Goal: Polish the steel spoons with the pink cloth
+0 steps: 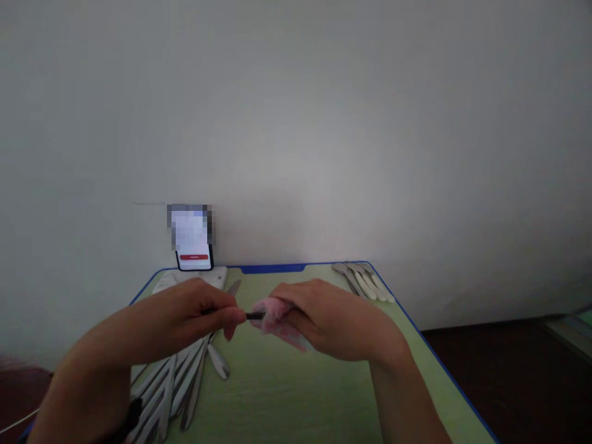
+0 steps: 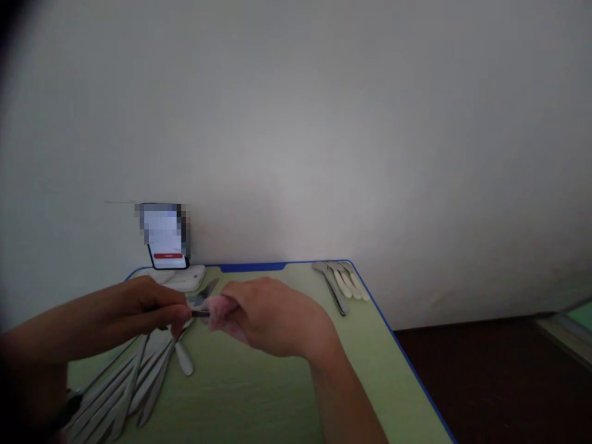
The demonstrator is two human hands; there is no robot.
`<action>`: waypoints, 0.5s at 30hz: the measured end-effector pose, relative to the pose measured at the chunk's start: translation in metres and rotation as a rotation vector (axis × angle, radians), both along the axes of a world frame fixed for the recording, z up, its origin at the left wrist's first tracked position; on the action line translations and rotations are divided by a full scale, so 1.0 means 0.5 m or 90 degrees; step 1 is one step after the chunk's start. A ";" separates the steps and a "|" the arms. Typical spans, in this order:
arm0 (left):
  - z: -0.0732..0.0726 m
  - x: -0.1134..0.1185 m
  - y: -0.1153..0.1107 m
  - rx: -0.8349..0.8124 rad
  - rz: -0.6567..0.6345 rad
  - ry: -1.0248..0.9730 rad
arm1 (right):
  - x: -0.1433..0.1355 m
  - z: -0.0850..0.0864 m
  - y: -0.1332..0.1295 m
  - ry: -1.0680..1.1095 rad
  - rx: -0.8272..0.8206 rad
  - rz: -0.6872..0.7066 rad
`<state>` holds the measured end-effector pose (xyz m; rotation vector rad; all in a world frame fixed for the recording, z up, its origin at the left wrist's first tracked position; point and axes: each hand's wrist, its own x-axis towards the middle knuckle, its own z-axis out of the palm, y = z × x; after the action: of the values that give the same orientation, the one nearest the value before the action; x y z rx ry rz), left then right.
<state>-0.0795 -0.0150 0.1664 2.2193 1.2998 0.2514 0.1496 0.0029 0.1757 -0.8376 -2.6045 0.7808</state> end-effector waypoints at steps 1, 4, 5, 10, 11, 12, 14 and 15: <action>0.000 -0.003 0.002 0.007 0.005 0.001 | -0.003 0.000 -0.002 0.020 0.009 -0.014; 0.000 -0.007 0.008 0.030 0.021 -0.016 | -0.011 -0.002 -0.005 0.080 0.048 -0.088; -0.001 -0.008 0.011 0.036 0.021 -0.031 | -0.013 -0.001 -0.004 0.102 0.064 -0.118; -0.011 -0.013 0.034 0.052 0.042 -0.109 | -0.028 0.001 0.010 0.266 0.109 -0.207; -0.013 -0.012 0.038 0.053 0.056 -0.121 | -0.033 -0.001 0.014 0.316 0.110 -0.224; -0.014 -0.009 0.040 0.053 0.071 -0.134 | -0.040 -0.004 0.018 0.371 0.108 -0.244; -0.014 0.005 0.039 0.054 0.105 -0.159 | -0.054 -0.014 0.027 0.490 0.087 -0.297; -0.013 0.016 0.037 0.058 0.120 -0.175 | -0.062 -0.020 0.032 0.554 0.068 -0.328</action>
<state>-0.0715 0.0035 0.1600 2.0477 1.3651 0.6740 0.1188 0.0189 0.1658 -0.8306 -1.5641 0.6417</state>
